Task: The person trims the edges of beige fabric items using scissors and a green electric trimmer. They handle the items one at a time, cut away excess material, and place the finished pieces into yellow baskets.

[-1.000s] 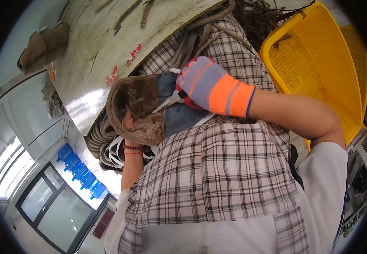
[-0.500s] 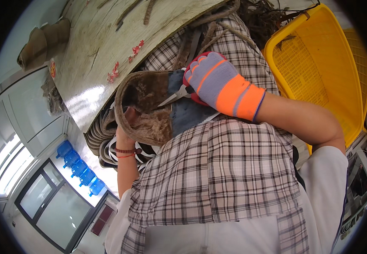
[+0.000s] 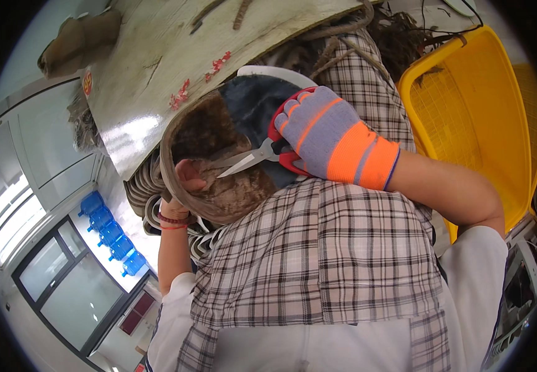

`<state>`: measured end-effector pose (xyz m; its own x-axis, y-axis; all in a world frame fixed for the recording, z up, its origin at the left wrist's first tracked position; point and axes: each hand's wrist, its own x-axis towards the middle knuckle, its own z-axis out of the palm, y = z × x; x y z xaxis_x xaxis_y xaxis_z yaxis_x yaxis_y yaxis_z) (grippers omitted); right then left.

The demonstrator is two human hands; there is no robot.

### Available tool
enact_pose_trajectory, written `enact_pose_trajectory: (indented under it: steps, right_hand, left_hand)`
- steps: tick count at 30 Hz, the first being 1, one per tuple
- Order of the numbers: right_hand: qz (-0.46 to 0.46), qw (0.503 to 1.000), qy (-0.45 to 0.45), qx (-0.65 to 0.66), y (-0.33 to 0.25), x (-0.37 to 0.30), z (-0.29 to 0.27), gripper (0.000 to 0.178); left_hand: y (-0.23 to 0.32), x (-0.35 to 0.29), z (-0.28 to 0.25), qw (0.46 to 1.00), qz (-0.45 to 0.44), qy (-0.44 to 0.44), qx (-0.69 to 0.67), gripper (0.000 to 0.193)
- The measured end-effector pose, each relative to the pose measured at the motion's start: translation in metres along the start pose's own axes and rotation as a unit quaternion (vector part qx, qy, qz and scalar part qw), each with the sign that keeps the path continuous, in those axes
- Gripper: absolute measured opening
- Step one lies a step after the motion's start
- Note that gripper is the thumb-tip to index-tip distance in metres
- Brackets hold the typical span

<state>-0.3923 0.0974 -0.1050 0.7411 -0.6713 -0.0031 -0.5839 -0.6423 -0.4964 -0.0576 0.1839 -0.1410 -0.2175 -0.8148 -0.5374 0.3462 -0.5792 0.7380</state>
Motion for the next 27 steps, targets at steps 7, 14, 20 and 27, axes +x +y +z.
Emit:
enact_pose_trajectory:
  steps: [7,14,20,27]
  right_hand:
    - [-0.040,0.997,-0.012,-0.066,-0.009,0.004,-0.007,0.037]
    - [-0.070,0.991,0.010,-0.115,-0.018,0.013,-0.005,0.029]
    - [-0.035,0.990,-0.012,-0.137,-0.012,0.007,0.000,0.028]
    - [-0.001,0.995,0.096,-0.019,0.004,-0.004,-0.019,0.028]
  left_hand:
    - [-0.015,-0.014,-0.022,1.000,0.016,0.013,-0.011,0.044]
    - [-0.010,-0.014,-0.012,0.997,0.009,0.033,-0.071,0.048]
    - [-0.028,-0.005,-0.028,0.996,0.038,0.082,-0.012,0.051]
    - [-0.014,-0.015,-0.026,0.993,0.009,0.095,-0.068,0.051]
